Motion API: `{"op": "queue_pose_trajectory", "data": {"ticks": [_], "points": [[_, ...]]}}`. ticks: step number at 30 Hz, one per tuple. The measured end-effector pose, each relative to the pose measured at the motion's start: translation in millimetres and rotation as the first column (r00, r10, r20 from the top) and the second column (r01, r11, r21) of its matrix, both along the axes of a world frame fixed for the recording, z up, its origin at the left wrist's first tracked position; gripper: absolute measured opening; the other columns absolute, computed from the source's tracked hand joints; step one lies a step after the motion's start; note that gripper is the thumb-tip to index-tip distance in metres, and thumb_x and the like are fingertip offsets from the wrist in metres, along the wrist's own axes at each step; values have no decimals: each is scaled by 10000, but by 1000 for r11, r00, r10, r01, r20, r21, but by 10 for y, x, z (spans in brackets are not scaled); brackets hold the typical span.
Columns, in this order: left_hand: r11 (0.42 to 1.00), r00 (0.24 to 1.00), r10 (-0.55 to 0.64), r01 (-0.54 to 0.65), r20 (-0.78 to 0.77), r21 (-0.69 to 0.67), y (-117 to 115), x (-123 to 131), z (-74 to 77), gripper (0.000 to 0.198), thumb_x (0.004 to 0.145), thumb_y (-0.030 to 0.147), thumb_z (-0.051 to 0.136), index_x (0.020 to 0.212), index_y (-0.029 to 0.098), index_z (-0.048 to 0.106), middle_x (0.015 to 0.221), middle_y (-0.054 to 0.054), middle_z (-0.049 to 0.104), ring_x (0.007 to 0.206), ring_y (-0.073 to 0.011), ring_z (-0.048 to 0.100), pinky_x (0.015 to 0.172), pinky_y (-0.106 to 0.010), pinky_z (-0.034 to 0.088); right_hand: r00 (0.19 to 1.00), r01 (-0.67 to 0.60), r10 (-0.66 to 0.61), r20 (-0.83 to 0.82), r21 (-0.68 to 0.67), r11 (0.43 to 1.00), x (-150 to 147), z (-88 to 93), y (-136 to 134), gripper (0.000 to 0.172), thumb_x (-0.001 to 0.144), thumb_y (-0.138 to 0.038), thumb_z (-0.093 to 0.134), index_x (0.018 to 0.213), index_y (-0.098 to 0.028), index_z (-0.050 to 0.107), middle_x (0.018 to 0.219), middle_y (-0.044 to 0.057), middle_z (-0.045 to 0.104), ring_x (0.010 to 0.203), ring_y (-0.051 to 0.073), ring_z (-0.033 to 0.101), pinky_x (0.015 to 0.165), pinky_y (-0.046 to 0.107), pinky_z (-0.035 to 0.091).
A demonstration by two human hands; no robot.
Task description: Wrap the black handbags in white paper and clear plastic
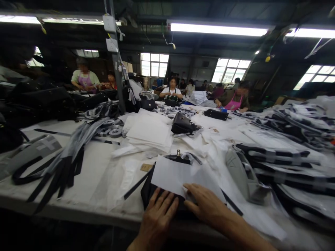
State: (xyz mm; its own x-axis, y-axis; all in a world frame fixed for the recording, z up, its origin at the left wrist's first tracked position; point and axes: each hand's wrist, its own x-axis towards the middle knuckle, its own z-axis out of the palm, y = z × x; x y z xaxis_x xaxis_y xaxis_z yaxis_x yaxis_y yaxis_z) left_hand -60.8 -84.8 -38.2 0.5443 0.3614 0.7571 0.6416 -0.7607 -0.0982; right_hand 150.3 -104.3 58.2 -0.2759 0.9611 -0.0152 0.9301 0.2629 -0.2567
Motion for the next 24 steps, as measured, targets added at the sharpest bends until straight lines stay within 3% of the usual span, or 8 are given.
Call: {"op": "queue_pose_trajectory", "data": {"ticks": [3,6,9,14,17,19,21,24], "points": [[999,999,28,-28,31,-20,20,-118,131,307,981,144,464,1213,227,646,1166,-24,713,1176,-208,609,1188,-504,250,999,30,-29,46,-17,999,-16,98,61,381,886,-243,583,1260,-188,637,1095,116,704,1031,269,648,915,363,510],[999,997,4,-1,76,-32,41,-174,185,289,983,150,460,1190,215,652,1125,-32,724,1106,-196,642,1138,-460,344,996,-35,33,85,19,999,-56,148,94,277,867,-136,532,1072,-195,709,1128,119,691,1053,268,636,869,332,522],[996,1000,-8,10,28,-91,33,-210,180,291,971,153,500,1217,224,637,1107,-33,722,1036,-191,663,1056,-413,419,984,-141,131,124,74,987,-95,145,85,335,826,-49,499,1079,-149,694,1330,158,605,1166,282,596,920,333,507],[978,1000,14,-12,4,-207,7,-228,97,228,957,181,551,1149,254,652,936,-17,730,881,-216,670,946,-416,441,963,-191,190,190,-15,981,-182,131,26,267,864,-51,449,947,-153,681,1006,98,697,888,230,664,788,298,523],[982,997,6,9,74,-188,19,-181,70,214,982,187,490,1101,250,656,946,-23,727,879,-224,660,947,-429,412,981,-155,152,124,16,988,-200,88,-20,249,901,-123,477,1059,-167,664,1123,100,685,973,241,656,847,329,526],[985,994,-7,26,111,-168,29,-157,93,239,999,178,438,1081,240,653,962,-18,723,893,-219,656,956,-425,396,989,-128,126,78,16,992,-197,10,-53,360,920,-250,559,1267,-165,601,1352,135,598,1169,294,594,965,401,501],[986,995,-27,43,100,-163,30,-168,139,259,1009,165,405,1077,224,648,956,-8,721,889,-205,653,977,-413,384,992,-95,96,76,-17,995,-203,-98,-86,655,859,-364,683,1438,-142,471,1533,175,412,1350,369,441,1078,488,423],[987,995,-52,64,90,-146,3,-257,230,256,1012,162,407,1123,200,635,980,-12,718,914,-195,648,1025,-399,372,995,-41,46,84,-61,997,-258,-243,-135,838,807,-371,747,1516,-137,368,1608,171,236,1446,414,270,1162,557,300]]}}
